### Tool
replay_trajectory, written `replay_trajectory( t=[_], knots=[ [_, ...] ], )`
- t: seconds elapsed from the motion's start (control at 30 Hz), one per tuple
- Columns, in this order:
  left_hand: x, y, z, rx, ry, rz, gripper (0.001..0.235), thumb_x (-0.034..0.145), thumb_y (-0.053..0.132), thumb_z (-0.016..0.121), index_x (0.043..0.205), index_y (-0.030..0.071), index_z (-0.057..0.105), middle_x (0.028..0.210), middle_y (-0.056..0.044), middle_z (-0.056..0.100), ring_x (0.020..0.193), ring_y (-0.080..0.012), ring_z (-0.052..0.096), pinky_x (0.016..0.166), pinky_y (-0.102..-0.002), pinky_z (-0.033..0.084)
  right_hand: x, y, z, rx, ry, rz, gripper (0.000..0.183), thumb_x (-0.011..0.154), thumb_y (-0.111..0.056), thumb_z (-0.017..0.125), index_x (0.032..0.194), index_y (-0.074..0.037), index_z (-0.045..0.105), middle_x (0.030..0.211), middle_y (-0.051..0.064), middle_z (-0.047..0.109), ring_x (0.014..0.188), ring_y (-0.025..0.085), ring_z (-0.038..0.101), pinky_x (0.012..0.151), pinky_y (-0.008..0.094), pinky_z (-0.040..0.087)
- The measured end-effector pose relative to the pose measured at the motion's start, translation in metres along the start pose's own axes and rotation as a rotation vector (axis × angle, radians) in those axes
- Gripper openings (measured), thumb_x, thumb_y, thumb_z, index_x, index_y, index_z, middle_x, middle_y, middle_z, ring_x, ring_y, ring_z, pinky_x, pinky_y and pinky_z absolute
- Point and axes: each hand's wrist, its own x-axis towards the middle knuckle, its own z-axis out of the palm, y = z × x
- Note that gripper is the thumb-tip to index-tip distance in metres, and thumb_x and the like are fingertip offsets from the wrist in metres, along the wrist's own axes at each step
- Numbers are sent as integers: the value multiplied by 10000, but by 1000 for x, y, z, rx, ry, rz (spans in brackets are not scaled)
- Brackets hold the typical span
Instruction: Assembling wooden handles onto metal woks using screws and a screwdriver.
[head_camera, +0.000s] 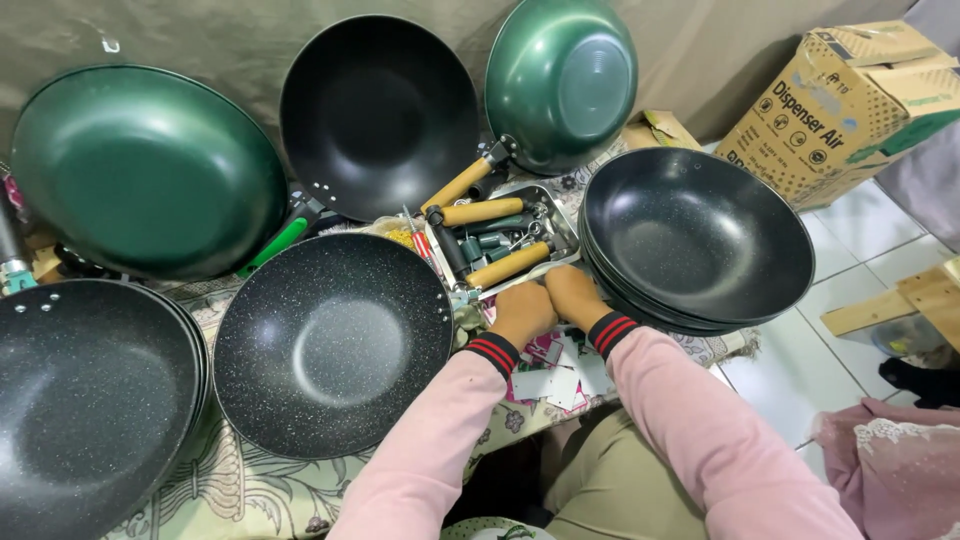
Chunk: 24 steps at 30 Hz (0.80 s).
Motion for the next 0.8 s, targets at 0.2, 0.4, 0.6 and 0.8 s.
replay_trajectory(
  t=[0.2, 0.4, 0.6, 0.8],
  knots=[
    [-14, 6, -9, -10, 10, -13, 260, 854, 169, 586, 846, -21, 763, 749, -181, 721, 782, -378, 744, 680, -503, 598, -3, 0, 2, 13, 24, 43, 205, 907, -7, 573, 805, 82, 728, 760, 256, 720, 820, 440, 748, 689, 521, 624],
    [-24, 10, -12, 69, 105, 33, 205, 825, 123, 623, 779, -26, 755, 683, -171, 696, 681, -354, 728, 604, -489, 600, 8, 10, 15, -3, 30, 28, 199, 877, -23, 586, 755, 40, 730, 712, 239, 706, 780, 429, 749, 671, 511, 618],
    [-56, 21, -43, 155, 269, 157, 130, 824, 27, 629, 825, -46, 736, 752, -160, 676, 694, -362, 729, 591, -516, 603, 8, -1, 8, -4, -12, 42, 207, 871, -31, 577, 772, 59, 736, 756, 265, 720, 806, 449, 745, 695, 549, 604],
    [-114, 8, -98, 27, 722, 232, 144, 790, 125, 638, 906, 97, 719, 810, -45, 637, 801, -252, 671, 667, -336, 563, 0, -15, -17, -140, -32, 33, 108, 828, -20, 679, 793, 42, 760, 746, 232, 727, 789, 418, 753, 696, 520, 611]
  ],
)
